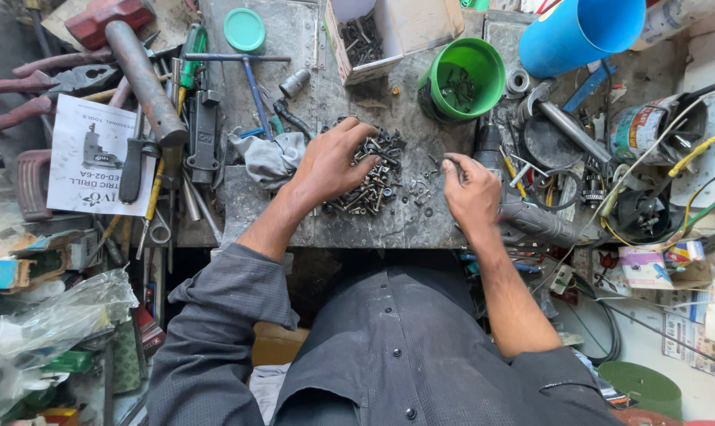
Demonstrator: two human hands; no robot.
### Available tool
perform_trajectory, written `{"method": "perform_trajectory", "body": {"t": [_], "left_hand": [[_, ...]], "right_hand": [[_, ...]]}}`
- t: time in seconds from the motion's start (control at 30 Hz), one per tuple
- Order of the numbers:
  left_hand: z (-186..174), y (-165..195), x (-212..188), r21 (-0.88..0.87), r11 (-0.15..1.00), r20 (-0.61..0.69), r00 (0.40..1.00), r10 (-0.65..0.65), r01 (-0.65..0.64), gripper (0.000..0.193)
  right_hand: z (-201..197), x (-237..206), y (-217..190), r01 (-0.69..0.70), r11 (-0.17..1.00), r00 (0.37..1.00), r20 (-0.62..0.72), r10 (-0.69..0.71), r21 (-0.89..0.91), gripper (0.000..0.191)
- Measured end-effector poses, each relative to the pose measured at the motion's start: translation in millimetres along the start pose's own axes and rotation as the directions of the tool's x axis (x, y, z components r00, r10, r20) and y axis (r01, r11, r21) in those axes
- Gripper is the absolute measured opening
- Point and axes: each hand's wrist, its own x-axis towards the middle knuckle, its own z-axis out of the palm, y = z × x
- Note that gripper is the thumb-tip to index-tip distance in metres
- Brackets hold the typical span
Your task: The person sits at a cluttered workbench and sorts a pile of metal screws and bolts, picking them up one at a time by hand and placing them into a green cup and a cardboard box on the bench. They occasionally set selected pieces aside and continue picking through the pile.
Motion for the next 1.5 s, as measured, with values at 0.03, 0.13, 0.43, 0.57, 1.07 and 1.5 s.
{"method": "perform_trajectory", "body": {"t": [0.03, 0.13, 0.43, 0.57, 1.07, 1.5], "left_hand": [[1, 0, 0, 0.009, 1.0, 0.0, 1.0, 0.006, -0.006, 0.038], [2, 0, -1, 0.028, 0.999, 0.001, 1.0, 0.022, -0.022, 0.04], [-2, -5, -3, 0.042, 0.999, 0.003, 1.0, 0.005, -0.005, 0.039], [1, -7, -2, 0.035, 0.999, 0.003, 1.0, 0.019, -0.019, 0.04], [0, -8, -6, 0.026, 0.999, -0.018, 0.999, 0.032, -0.032, 0.04], [-2, -9, -9, 0.034, 0.999, -0.002, 1.0, 0.028, -0.027, 0.041]], "right_hand": [[-1, 1, -3, 0.155, 0.981, 0.986, -0.038, -0.161, -0.116, 0.022], [8, 13, -10, 0.078, 0.945, 0.996, 0.058, -0.062, -0.318, 0.018], [11, 33, 0, -0.137, 0.991, 0.983, 0.126, 0.136, -0.008, 0.019], [-4, 44, 17, -0.464, 0.264, 0.878, 0.399, 0.266, 0.845, 0.019], [11, 9, 4, 0.311, 0.866, 0.939, 0.269, -0.215, -0.391, 0.013], [-35, 121, -53, 0.514, 0.843, 0.843, -0.089, -0.53, -0.155, 0.025]]}}
